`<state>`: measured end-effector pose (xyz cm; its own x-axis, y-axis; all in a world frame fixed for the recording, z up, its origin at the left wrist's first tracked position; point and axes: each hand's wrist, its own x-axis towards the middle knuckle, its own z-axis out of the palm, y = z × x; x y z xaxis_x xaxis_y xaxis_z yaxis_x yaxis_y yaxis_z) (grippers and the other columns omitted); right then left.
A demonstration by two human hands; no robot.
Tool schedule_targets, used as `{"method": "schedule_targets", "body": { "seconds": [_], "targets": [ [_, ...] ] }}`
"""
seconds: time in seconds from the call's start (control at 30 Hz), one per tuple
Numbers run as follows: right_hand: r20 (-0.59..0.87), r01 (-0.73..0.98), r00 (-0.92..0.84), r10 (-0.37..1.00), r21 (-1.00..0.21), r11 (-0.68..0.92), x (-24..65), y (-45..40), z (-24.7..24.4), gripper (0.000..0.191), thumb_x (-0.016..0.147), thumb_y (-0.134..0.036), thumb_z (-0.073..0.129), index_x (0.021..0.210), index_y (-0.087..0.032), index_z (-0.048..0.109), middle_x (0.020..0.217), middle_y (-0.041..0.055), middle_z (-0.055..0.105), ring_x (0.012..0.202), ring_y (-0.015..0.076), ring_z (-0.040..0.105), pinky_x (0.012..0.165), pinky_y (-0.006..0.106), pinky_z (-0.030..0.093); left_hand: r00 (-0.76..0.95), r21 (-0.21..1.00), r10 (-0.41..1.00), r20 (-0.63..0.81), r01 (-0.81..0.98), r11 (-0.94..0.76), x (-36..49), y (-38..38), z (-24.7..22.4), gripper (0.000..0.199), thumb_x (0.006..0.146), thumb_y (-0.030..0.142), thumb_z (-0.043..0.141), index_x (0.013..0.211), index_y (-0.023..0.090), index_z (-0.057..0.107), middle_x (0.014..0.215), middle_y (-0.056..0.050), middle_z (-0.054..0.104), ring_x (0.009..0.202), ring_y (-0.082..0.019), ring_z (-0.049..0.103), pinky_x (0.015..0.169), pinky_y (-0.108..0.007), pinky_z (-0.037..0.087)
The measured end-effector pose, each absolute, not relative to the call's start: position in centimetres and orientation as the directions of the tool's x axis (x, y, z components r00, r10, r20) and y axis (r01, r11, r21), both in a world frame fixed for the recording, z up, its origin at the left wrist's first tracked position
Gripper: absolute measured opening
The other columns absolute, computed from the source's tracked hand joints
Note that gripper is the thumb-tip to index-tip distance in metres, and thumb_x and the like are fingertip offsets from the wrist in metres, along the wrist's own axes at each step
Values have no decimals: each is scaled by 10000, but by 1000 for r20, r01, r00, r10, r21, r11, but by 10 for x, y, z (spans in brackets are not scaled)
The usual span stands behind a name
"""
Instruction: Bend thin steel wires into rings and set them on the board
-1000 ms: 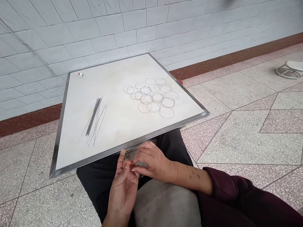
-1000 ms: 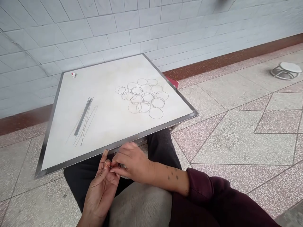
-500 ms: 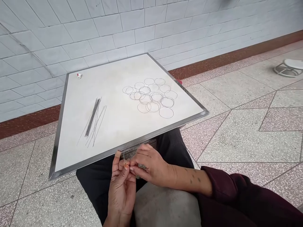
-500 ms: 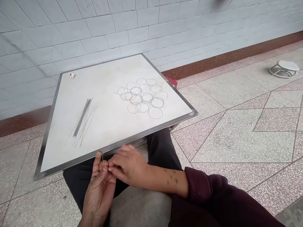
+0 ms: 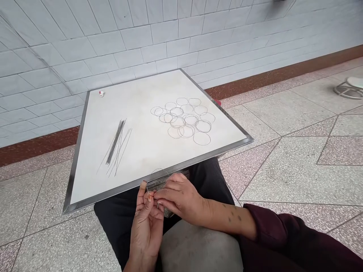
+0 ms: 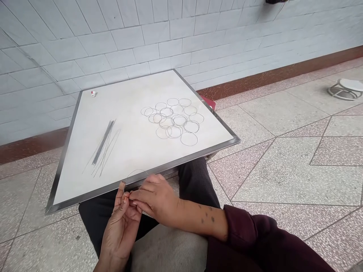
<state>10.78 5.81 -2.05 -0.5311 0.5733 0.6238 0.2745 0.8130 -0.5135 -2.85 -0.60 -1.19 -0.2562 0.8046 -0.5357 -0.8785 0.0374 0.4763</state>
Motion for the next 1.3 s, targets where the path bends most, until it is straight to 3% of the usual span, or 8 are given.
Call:
{"method": "schedule_targets", "body": {
  "seconds": [0.43,0.97,1.1,1.2,1.23,1.3],
  "targets": [
    [725,270,-464,509,-431,861,105,60,-20,86,947,-182,582,945,-195,667,708,-5,654,766,163,543,720,312,426,-311,511,763,-567,-859,29,-24,-4,-7,390,848,-36,582,1116,228,685,838,7,703,762,-81,676,757,-178,543],
    [688,365,-528,498,-346,864,104,57,-16,239,939,-139,504,732,-180,615,623,-12,565,655,145,436,647,317,325,-341,511,718,-606,-859,23,-20,0,-3,350,888,-45,511,1048,207,693,846,-2,713,761,-75,695,786,-185,559],
    [681,369,-524,511,-358,857,103,58,-21,156,928,-134,528,817,-186,624,648,-17,581,657,145,466,647,310,343,-349,502,693,-631,-865,22,-20,2,-6,367,893,-55,486,1048,207,692,823,-7,710,750,-81,703,764,-189,566],
    [677,325,-519,522,-409,853,109,63,-23,38,919,-191,603,956,-200,604,781,-2,652,803,171,566,771,331,417,-339,484,697,-632,-875,14,-23,2,-6,372,906,-49,471,1054,211,691,828,-10,714,752,-84,707,762,-198,571],
    [681,301,-497,539,-447,842,112,66,-23,179,892,-273,668,1035,-204,583,889,22,675,906,197,588,851,361,434,-339,478,697,-632,-878,6,-25,2,-5,373,911,-47,461,1054,209,691,826,-10,715,752,-87,709,768,-209,575],
    [670,253,-441,598,-546,799,117,72,-23,651,751,-484,792,1245,-198,481,1185,110,629,1155,275,545,1012,448,407,-334,465,698,-634,-885,-2,-28,2,-4,373,924,-36,440,1055,206,692,803,-7,710,738,-90,709,778,-232,583]
  ]
}}
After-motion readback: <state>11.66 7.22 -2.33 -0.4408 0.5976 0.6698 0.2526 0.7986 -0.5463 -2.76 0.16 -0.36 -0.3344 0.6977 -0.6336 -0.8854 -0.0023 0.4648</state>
